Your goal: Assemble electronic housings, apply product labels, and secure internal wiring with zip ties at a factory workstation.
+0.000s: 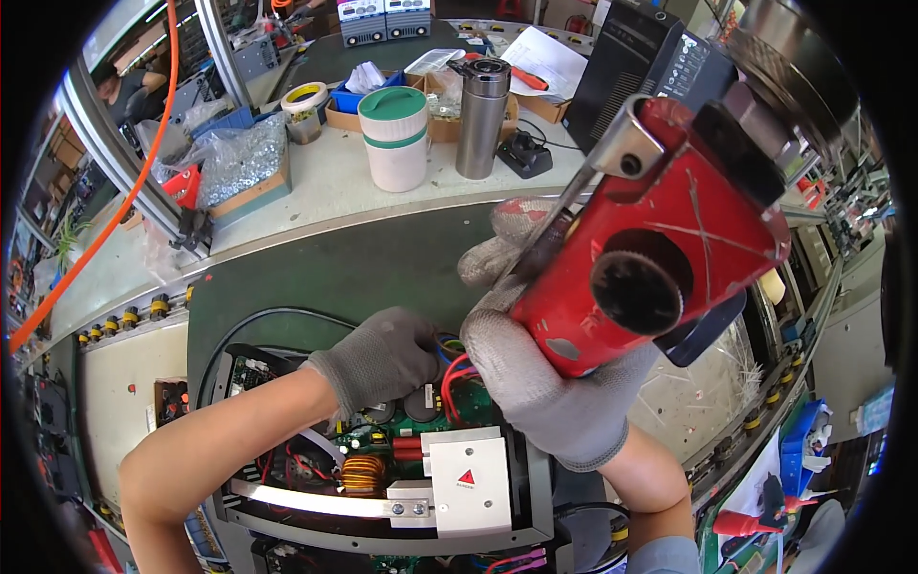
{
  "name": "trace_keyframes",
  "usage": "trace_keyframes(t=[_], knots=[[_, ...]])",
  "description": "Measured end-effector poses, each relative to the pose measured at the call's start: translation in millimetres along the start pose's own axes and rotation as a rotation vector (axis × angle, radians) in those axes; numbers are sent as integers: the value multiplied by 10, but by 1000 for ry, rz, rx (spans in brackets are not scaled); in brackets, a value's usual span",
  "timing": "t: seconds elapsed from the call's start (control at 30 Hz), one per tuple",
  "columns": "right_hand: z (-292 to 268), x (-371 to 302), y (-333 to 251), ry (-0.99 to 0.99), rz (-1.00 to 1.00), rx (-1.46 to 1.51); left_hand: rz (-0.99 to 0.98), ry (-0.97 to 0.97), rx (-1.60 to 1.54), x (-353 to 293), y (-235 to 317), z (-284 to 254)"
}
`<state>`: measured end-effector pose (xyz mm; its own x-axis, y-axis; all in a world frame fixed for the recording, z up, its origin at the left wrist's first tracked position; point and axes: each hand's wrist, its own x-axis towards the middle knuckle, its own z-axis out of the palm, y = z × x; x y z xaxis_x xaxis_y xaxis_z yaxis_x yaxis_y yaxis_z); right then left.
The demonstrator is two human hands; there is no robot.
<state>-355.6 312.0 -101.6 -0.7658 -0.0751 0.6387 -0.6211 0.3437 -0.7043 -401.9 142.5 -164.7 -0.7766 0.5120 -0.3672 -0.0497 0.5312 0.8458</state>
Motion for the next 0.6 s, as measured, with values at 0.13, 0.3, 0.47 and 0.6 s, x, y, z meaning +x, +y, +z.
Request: trace_keyframes(t=[0.13,0.3,0.47,0.6], knots=[[48,12,17,25,-36,101,-143,-1,-57,-61,113,3],[38,68,-6,34,-74,151,24,-21,-280,249,-551,122],[-6,96,5,-13,28,213,25,-39,-299,282,-589,96],[37,123,-55,72,-6,218,54,23,-218,236,-473,101]])
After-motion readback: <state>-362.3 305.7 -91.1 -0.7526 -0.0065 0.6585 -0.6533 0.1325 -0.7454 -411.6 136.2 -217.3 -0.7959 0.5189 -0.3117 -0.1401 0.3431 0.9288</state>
